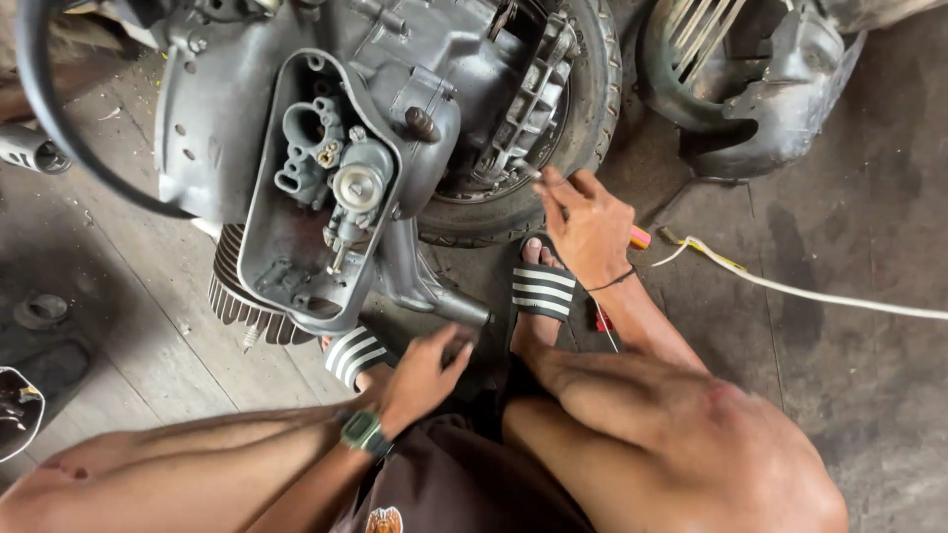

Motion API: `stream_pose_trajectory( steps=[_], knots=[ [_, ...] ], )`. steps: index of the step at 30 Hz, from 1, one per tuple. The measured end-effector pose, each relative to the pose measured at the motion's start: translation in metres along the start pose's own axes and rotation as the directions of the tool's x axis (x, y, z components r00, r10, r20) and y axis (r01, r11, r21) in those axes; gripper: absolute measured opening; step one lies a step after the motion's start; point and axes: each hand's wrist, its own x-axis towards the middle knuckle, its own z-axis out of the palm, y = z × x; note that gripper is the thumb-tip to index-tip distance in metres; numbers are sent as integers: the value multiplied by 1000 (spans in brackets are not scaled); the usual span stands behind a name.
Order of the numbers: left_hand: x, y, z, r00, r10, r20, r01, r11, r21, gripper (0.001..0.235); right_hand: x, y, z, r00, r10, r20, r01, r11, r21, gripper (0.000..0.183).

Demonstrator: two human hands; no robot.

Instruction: The person is using a screwdriver to remove or adjust components on a motorcycle engine while sitting on the floor.

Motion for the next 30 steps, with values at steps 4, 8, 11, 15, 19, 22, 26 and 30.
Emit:
stream_pose_trajectory(
  steps=[4, 8, 11, 15, 19, 22, 26, 30],
  knots=[
    [-40, -160, 59, 867, -225, 446, 106, 955, 275, 56, 5, 7, -2, 998, -54, 41, 57, 995, -85, 18],
    [-43, -201, 98, 841, 58, 538, -372, 786, 495, 33, 1, 1, -3, 998, -8, 59, 9, 1000, -10, 21],
    [-38, -228, 133, 653, 220, 725, -642, 668, 376, 30, 3, 3, -12, 997, 5, 83, 5, 993, -116, 18],
    [-23, -214, 146, 424, 131, 896, -847, 408, 340, 38, 8, 0, -13, 993, 31, 110, -18, 992, -121, 19],
    [-40, -254, 197, 256, 140, 956, -966, 70, 248, 60, 6, -2, -9, 986, 54, 158, -40, 995, -91, 22],
    [-23, -240, 217, 60, 38, 997, -913, -402, 70, 75, 5, -3, -10, 980, 69, 184, -56, 995, -79, 24],
    [-30, -299, 306, 106, 910, 401, -986, 45, 159, 45, 14, 1, -19, 976, 27, 216, 11, 985, -174, 22],
    [-39, -320, 341, 186, 562, 806, -969, 241, 55, 61, 14, 4, -25, 959, 34, 281, 8, 989, -149, 25]
  ],
)
